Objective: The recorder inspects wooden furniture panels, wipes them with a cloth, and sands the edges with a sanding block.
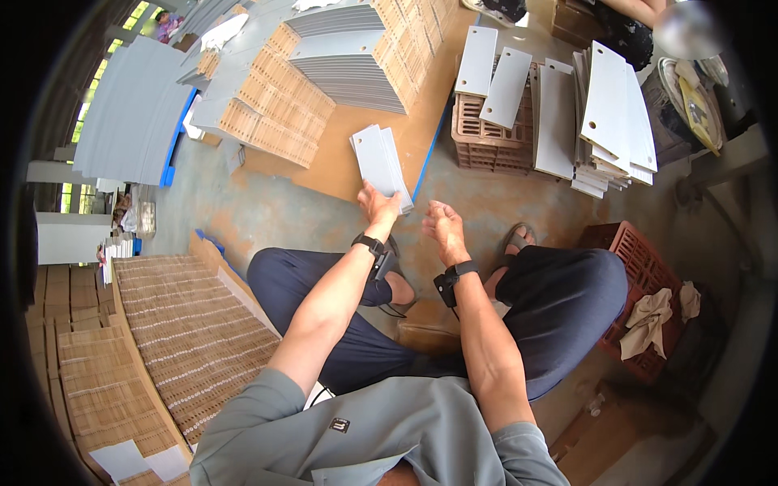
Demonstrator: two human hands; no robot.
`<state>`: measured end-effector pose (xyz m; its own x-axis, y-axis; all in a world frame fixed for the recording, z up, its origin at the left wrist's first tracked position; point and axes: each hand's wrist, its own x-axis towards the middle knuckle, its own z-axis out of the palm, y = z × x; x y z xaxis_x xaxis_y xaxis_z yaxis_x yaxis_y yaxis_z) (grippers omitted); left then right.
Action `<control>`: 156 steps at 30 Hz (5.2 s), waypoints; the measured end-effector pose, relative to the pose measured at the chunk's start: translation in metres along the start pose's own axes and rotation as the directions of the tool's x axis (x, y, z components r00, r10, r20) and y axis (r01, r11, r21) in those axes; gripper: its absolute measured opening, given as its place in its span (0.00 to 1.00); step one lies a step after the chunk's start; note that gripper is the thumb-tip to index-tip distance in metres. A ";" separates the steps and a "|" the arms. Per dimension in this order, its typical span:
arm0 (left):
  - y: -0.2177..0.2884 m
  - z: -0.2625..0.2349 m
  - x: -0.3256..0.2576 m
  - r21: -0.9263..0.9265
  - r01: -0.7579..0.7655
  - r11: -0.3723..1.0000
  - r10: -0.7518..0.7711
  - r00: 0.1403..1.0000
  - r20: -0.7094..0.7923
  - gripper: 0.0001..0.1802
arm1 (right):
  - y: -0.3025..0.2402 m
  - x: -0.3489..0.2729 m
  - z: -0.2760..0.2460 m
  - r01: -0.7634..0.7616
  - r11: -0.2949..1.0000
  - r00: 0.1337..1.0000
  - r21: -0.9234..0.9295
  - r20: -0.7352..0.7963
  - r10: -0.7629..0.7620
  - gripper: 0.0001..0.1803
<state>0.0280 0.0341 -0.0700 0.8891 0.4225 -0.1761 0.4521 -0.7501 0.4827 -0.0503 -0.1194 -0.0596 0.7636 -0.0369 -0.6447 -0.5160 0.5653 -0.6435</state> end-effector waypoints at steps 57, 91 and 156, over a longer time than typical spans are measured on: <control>0.184 0.063 -0.114 -0.611 -0.480 0.630 0.544 0.834 -0.094 0.29 | -0.220 -0.121 -0.032 0.534 -0.005 0.566 -0.845 0.362 -0.740 0.27; -0.017 0.004 -0.124 -0.799 0.584 0.145 0.151 0.785 0.601 0.26 | -0.046 0.032 0.032 0.323 0.105 0.804 -0.941 0.214 -0.555 0.63; -0.005 0.006 -0.019 -0.232 0.048 0.971 -0.055 0.998 -0.022 0.59 | -0.162 -0.075 0.022 0.590 0.031 0.678 -0.807 0.475 -0.561 0.32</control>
<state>0.0092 0.0269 -0.0739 0.8610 0.4745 -0.1832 0.4656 -0.5900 0.6597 -0.0157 -0.1906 0.1025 0.9916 0.0491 0.1194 0.1214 -0.6691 -0.7332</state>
